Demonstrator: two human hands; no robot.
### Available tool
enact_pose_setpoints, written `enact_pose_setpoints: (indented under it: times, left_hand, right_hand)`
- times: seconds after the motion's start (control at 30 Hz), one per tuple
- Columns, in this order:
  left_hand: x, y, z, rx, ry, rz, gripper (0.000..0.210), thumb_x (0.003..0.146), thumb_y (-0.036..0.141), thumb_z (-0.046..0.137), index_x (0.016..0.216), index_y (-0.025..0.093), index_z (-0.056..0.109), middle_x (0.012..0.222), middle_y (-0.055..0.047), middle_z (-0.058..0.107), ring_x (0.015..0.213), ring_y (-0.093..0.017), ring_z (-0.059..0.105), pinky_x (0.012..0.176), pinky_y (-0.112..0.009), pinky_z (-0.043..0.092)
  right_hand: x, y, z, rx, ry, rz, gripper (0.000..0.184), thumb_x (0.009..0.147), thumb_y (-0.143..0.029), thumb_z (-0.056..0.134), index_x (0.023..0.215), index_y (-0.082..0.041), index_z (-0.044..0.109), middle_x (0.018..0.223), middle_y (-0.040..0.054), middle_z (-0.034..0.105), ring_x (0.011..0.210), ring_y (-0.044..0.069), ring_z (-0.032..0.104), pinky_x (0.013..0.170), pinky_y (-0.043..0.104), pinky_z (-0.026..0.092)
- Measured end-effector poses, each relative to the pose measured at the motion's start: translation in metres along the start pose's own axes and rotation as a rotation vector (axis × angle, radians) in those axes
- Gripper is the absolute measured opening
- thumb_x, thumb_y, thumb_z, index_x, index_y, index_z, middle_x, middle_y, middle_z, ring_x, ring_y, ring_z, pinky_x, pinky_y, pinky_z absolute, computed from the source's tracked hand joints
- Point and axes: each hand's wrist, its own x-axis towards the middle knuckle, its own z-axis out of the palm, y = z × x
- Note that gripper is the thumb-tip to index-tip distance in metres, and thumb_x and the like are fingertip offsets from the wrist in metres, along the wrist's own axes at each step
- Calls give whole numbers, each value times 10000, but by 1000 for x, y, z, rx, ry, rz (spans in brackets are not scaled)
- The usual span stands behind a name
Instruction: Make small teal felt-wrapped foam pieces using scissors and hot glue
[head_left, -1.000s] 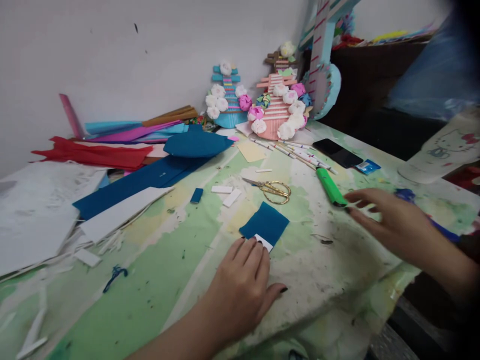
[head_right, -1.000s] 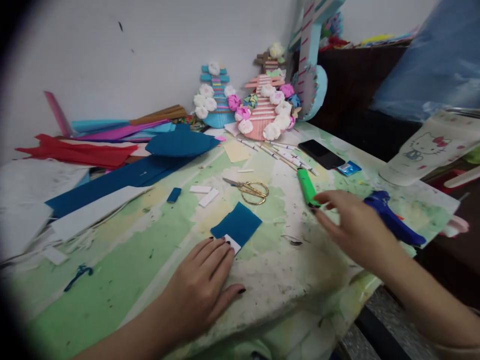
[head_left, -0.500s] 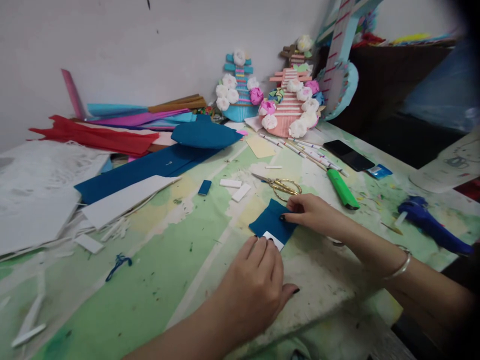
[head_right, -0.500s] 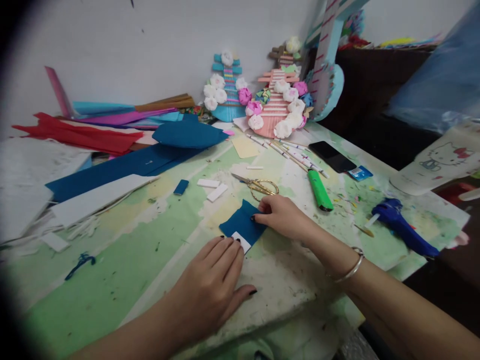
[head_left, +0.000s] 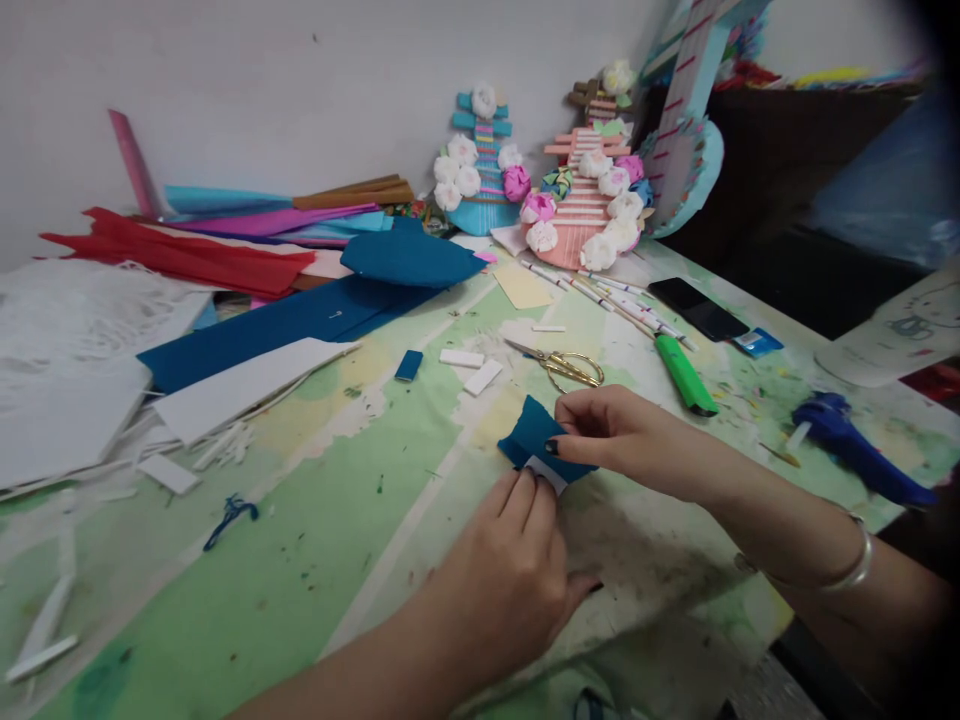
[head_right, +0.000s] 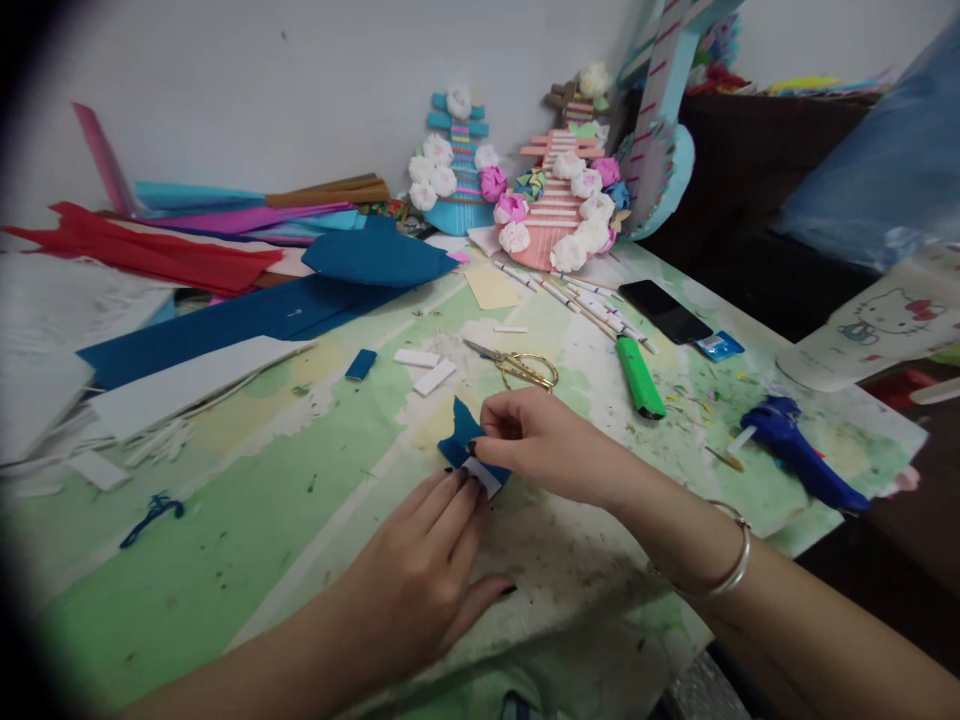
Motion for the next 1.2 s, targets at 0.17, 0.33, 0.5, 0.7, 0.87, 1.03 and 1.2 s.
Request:
enact_pose_setpoints:
  times: [0.17, 0.33, 0.5, 0.7, 0.87, 1.03, 1.2]
  left_hand:
    - [-3, 2, -1, -26, -31, -15, 607, 869, 498, 456, 1060, -46, 645, 1107, -275, 638, 1105, -371, 570, 972, -479, 440]
    - [-4, 2, -1, -2, -34, -18, 654, 844, 542, 463, 1033, -52, 659, 1114, -285, 635, 1107, -383, 569, 991, -473, 419]
    - [-3, 2, -2, -10, -80, -21, 684, 814, 588, 473, 1047, -25, 666, 1115, -261, 640, 1109, -389, 564, 998, -484, 405]
    - [-3, 4, -3, -5, -84, -17, 677, 801, 597, 483, 983, -21, 692, 1010, -254, 675, 1011, -375, 610, 966, -478, 417]
    - [-4, 6, -4, 25, -67, -2, 706, 809, 609, 453, 990, -31, 687, 994, -260, 684, 1005, -374, 617, 968, -475, 412]
    - [-5, 6, -1, -1, -56, -14, 734, 791, 646, 455, 971, -26, 689, 977, -256, 689, 993, -376, 623, 955, -484, 428]
    - [-2, 0, -2, -98, 53, -38, 580, 828, 529, 494, 903, -12, 689, 870, -225, 696, 885, -322, 647, 797, -413, 508]
  right_hand:
    - [1, 1, 5, 107, -87, -24, 224, 775, -173, 540, 621, -190, 379, 583, -64, 326, 562, 88, 296, 500, 238, 237]
    - [4, 2, 9, 148, -130, -36, 195, 776, -162, 541, 644, -183, 399, 599, -60, 344, 578, 89, 302, 507, 238, 248]
    - [5, 2, 13, 150, -165, -33, 182, 778, -149, 535, 650, -177, 409, 589, -63, 357, 570, 83, 318, 500, 231, 255]
    - [9, 1, 18, 128, -206, -27, 183, 778, -127, 525, 645, -173, 407, 590, -67, 346, 572, 80, 302, 503, 230, 250]
    - [11, 3, 23, 143, -229, -11, 197, 778, -125, 524, 648, -179, 387, 589, -70, 339, 568, 82, 297, 502, 232, 246]
    - [12, 6, 24, 165, -213, 2, 196, 780, -138, 532, 649, -178, 393, 596, -69, 343, 570, 83, 295, 513, 236, 244]
    - [12, 8, 24, 166, -193, -14, 187, 797, -172, 542, 661, -173, 415, 620, -60, 356, 587, 86, 306, 529, 234, 254]
